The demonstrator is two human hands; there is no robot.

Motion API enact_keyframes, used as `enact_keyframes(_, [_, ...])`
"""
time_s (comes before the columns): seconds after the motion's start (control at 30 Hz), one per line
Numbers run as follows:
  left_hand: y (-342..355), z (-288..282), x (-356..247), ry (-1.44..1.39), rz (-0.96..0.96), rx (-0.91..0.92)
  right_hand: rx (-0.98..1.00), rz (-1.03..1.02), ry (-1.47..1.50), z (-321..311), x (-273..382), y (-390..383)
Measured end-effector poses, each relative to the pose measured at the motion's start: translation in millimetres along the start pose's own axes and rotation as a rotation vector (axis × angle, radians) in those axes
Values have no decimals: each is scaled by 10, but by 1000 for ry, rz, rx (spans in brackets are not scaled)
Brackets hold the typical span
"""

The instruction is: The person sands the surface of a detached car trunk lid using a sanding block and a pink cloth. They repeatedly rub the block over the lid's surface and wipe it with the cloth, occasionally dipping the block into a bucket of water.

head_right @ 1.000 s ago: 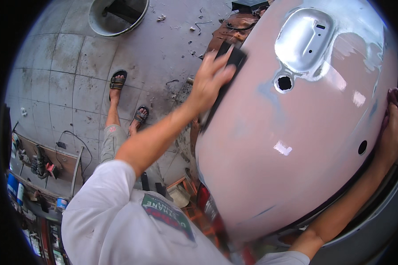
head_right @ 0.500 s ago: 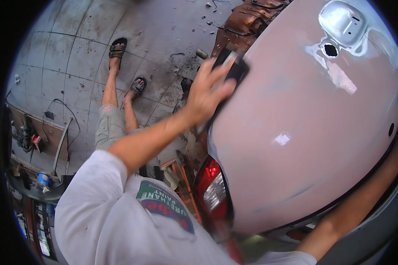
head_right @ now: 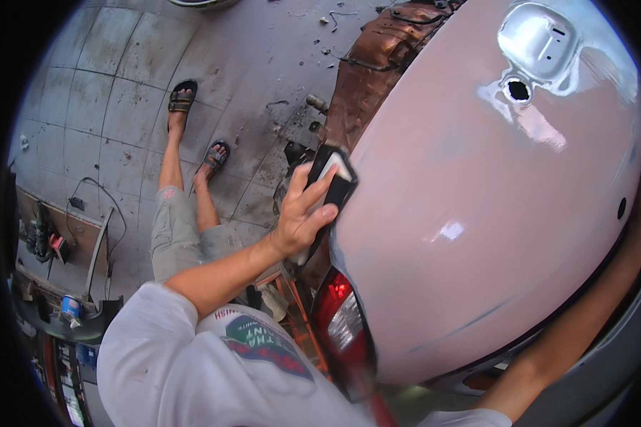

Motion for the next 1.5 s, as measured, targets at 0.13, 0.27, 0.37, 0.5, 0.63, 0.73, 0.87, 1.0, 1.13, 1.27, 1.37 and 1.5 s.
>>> enact_keyframes(0.13, [945,136,25,-96,30,28,80,233,-33,-633,-598,386])
enact_keyframes(0.27, [2565,397,3,58,196,-87,34,105,-120,-343,-327,350])
enact_keyframes(0.37, [2081,356,47,394,653,-206,-3,89,-166,-354,-271,224])
enact_keyframes(0.5, [974,82,-1,-94,88,106,-43,129,-235,-566,-345,62])
enact_keyframes(0.63, [2118,360,-7,-122,79,53,-24,133,-142,-626,-369,47])
enact_keyframes(0.73, [3662,680,-10,320,579,-291,-25,63,-83,-270,-140,125])
enact_keyframes(0.87, [3032,606,-39,361,579,-176,-71,116,-169,-323,-157,-57])
enact_keyframes(1.0, [1509,153,-84,-100,26,175,-135,199,-84,-533,-214,-193])
enact_keyframes(1.13, [2478,389,22,-139,109,135,-129,156,-130,-548,-217,-175])
enact_keyframes(1.27, [3838,660,46,112,388,8,-147,145,-239,-292,-48,-128])
enact_keyframes(1.37, [3463,656,60,181,465,37,-140,158,-189,-468,-131,-137])
enact_keyframes(1.5, [2000,243,-57,-120,111,253,-148,170,-167,-557,-153,-270])
Point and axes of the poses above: each hand's wrist, its own y-axis towards the middle knuckle, its own z-axis out of the palm, x = y × z, the point moved 4 cm from there along y, towards the middle knuckle, and after that the axes turned 15 degrees about y, right-handed, at the moved point
